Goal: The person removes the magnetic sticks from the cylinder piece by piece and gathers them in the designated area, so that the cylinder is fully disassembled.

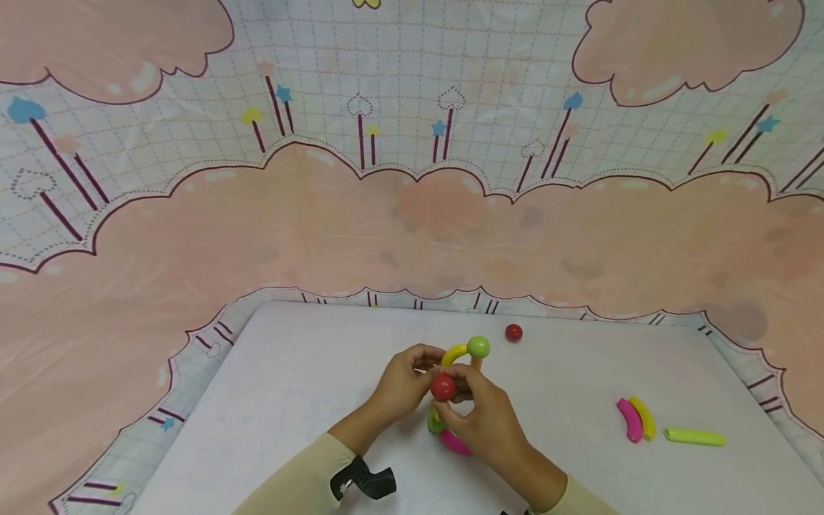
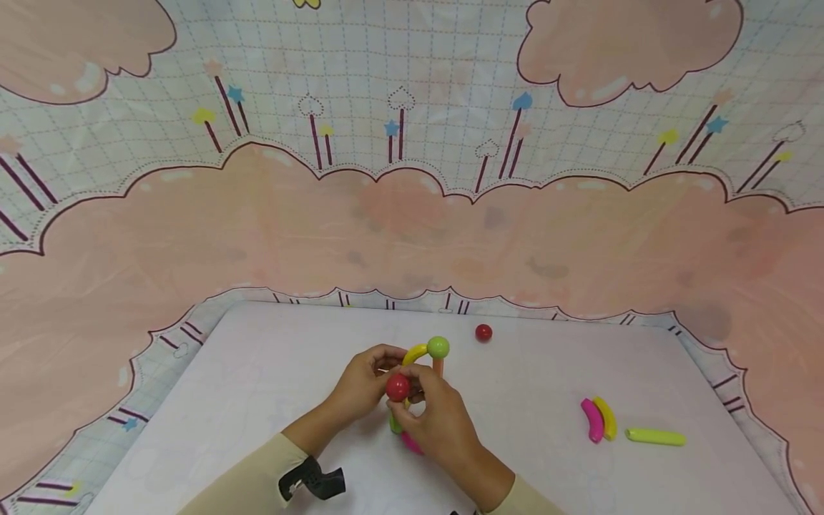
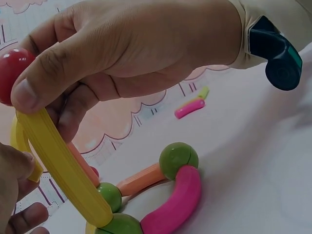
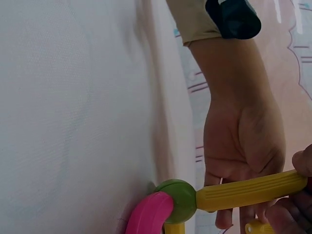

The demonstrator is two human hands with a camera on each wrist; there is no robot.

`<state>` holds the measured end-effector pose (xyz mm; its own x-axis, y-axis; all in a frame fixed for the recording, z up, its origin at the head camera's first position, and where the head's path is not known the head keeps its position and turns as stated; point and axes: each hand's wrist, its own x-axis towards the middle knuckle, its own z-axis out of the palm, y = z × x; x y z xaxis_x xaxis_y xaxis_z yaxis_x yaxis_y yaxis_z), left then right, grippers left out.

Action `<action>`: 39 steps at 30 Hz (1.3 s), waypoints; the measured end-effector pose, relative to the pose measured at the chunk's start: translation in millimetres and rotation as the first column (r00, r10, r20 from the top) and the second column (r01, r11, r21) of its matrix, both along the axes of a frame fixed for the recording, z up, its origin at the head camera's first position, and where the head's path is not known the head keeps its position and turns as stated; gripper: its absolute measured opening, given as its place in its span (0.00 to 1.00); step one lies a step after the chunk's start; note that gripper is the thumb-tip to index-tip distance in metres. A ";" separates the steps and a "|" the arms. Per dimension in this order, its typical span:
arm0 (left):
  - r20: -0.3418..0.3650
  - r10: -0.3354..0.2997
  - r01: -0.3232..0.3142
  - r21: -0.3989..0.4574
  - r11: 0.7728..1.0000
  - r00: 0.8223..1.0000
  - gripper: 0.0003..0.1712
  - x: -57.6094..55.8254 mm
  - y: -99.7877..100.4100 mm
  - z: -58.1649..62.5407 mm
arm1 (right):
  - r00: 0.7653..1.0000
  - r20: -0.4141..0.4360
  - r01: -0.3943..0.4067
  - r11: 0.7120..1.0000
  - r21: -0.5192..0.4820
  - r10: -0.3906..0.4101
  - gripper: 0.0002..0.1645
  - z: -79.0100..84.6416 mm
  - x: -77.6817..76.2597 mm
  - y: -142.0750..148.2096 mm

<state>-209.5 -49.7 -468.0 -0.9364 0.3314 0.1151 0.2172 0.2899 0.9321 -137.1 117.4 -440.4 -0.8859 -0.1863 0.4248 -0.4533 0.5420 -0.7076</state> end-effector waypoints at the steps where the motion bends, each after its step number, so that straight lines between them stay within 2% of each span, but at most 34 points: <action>1: 0.002 0.001 -0.001 0.000 1.000 1.000 0.13 -0.2 -0.2 -0.5 | 1.000 0.004 -0.003 1.000 0.003 0.003 0.36 0.4 0.2 -0.1; 18: 0.000 -0.013 0.013 0.017 1.000 1.000 0.14 1.0 -0.9 -0.4 | 0.998 0.060 0.004 1.000 0.024 -0.006 0.39 0.7 1.0 6.1; 20: 0.006 -0.015 0.015 0.021 1.000 1.000 0.14 0.9 -0.9 -0.7 | 0.999 0.034 0.012 1.000 -0.001 -0.012 0.35 -0.2 1.3 11.2; 22: 0.014 -0.018 0.017 0.023 1.000 1.000 0.15 0.7 -0.8 -0.3 | 0.999 -0.036 0.030 0.999 -0.030 -0.031 0.30 -0.8 -0.3 18.5; 24: 0.015 -0.023 0.022 0.022 1.000 1.000 0.15 0.6 -0.9 0.2 | 0.992 -0.098 0.079 0.995 -0.059 -0.084 0.26 -0.5 -4.1 26.5; 26: 0.012 -0.029 0.029 0.021 0.999 0.999 0.14 0.5 -1.3 0.9 | 0.980 -0.124 0.143 0.985 -0.092 -0.154 0.22 0.2 -10.7 34.5; 28: 0.008 -0.036 0.036 0.014 0.999 0.999 0.14 0.2 -2.1 1.5 | 0.974 -0.069 0.208 0.972 -0.114 -0.216 0.22 0.9 -18.4 41.4; 30: 0.004 -0.042 0.042 0.009 0.999 0.999 0.14 -0.4 -3.1 1.7 | 0.972 0.047 0.235 0.964 -0.123 -0.231 0.24 0.6 -26.0 46.9; 32: 0.005 -0.046 0.046 0.003 0.999 0.999 0.14 -1.3 -3.8 2.3 | 0.965 0.164 0.224 0.969 -0.109 -0.205 0.27 -0.1 -32.2 51.1; 34: 0.001 -0.048 0.048 -0.010 0.999 0.999 0.15 -2.7 -3.9 3.3 | 0.956 0.246 0.186 0.979 -0.087 -0.160 0.32 -1.5 -36.7 54.1; 36: 0.002 -0.049 0.049 -0.020 0.999 0.999 0.15 -4.0 -3.4 5.0 | 0.954 0.273 0.146 0.987 -0.068 -0.122 0.38 -2.7 -39.5 55.9; 39: 0.003 -0.048 0.048 -0.033 0.998 0.999 0.15 -5.7 -2.0 8.0 | 0.969 0.233 0.094 0.995 -0.037 -0.083 0.44 -3.3 -42.9 56.7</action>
<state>-215.2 -51.7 -460.0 -0.9197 0.3793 0.1013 0.2294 0.3096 0.9228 -180.0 174.1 -443.7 -0.9732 -0.0870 0.2128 -0.2258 0.5359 -0.8135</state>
